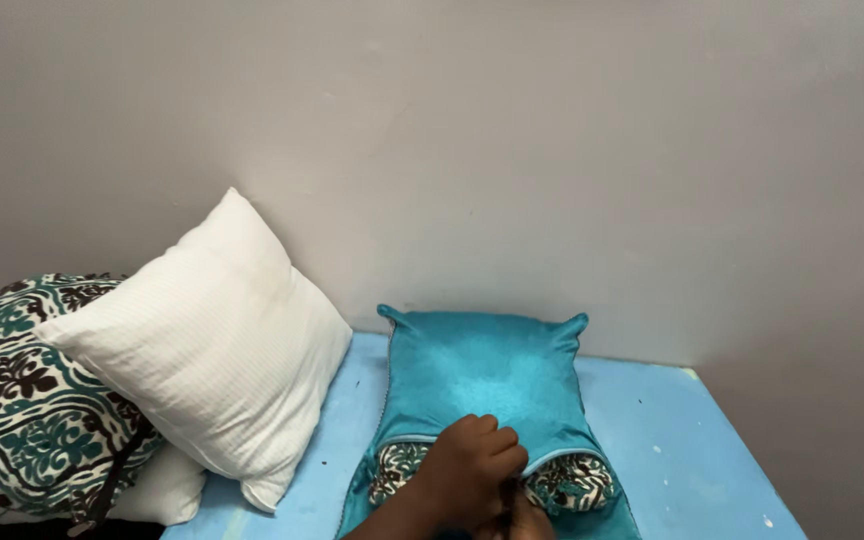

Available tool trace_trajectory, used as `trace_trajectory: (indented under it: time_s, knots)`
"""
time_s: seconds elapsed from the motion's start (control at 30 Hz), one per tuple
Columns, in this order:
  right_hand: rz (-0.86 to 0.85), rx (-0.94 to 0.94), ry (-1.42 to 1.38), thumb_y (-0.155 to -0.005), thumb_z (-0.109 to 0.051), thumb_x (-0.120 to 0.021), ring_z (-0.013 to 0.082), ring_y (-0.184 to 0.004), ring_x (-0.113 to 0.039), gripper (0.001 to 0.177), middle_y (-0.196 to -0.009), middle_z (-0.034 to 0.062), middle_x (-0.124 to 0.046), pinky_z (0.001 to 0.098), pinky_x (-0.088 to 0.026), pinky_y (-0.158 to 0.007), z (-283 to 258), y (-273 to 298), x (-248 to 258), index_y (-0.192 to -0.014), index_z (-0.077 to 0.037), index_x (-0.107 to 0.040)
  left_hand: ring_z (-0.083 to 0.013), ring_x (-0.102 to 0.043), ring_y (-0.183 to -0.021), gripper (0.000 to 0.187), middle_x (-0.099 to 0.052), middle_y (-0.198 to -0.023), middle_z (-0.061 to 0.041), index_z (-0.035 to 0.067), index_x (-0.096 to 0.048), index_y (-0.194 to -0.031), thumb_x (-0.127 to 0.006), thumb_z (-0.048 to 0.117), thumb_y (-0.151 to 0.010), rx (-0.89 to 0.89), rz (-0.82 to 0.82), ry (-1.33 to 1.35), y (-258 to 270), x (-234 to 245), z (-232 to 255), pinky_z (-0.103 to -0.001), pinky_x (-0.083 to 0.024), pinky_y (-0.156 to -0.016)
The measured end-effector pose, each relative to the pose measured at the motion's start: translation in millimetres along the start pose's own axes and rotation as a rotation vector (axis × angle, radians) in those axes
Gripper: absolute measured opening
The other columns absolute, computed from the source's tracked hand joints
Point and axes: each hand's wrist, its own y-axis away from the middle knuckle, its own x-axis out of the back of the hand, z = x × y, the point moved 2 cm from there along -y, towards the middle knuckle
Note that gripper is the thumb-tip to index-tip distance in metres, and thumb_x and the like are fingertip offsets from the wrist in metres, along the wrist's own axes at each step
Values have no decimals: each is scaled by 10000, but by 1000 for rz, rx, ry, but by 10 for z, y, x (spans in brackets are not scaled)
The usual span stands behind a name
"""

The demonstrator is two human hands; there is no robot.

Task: The person inserts a pillow into a teal pillowcase, smooths it, and flips it to show the patterned side. They repeat the process with a second pillow, inserting it into a patterned case and adjusting it on the table.

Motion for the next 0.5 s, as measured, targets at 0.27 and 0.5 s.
trace_trajectory:
  time_s: [0.27, 0.5]
  knots:
    - [448, -843, -1266, -914, -35, -498, 304, -968, -668, 376, -1123, 170, -663, 542, -597, -924, -913, -440, 109, -1290, -26, -480, -244, -624, -939, 297, -653, -1005, -24, 125, -702, -1146, -718, 152, -850, -112, 114, -190, 99, 297, -253, -438, -459, -849]
    - [98, -856, -765, -890, -28, -634, 362, -1002, -684, 343, -1134, 261, -676, 466, -578, -837, -694, -386, 251, -1220, 47, -581, -400, -615, -995, 361, -622, -1101, -157, 75, -651, -1068, -764, 247, -771, 415, 85, -85, 307, 804, -720, -516, -456, -800]
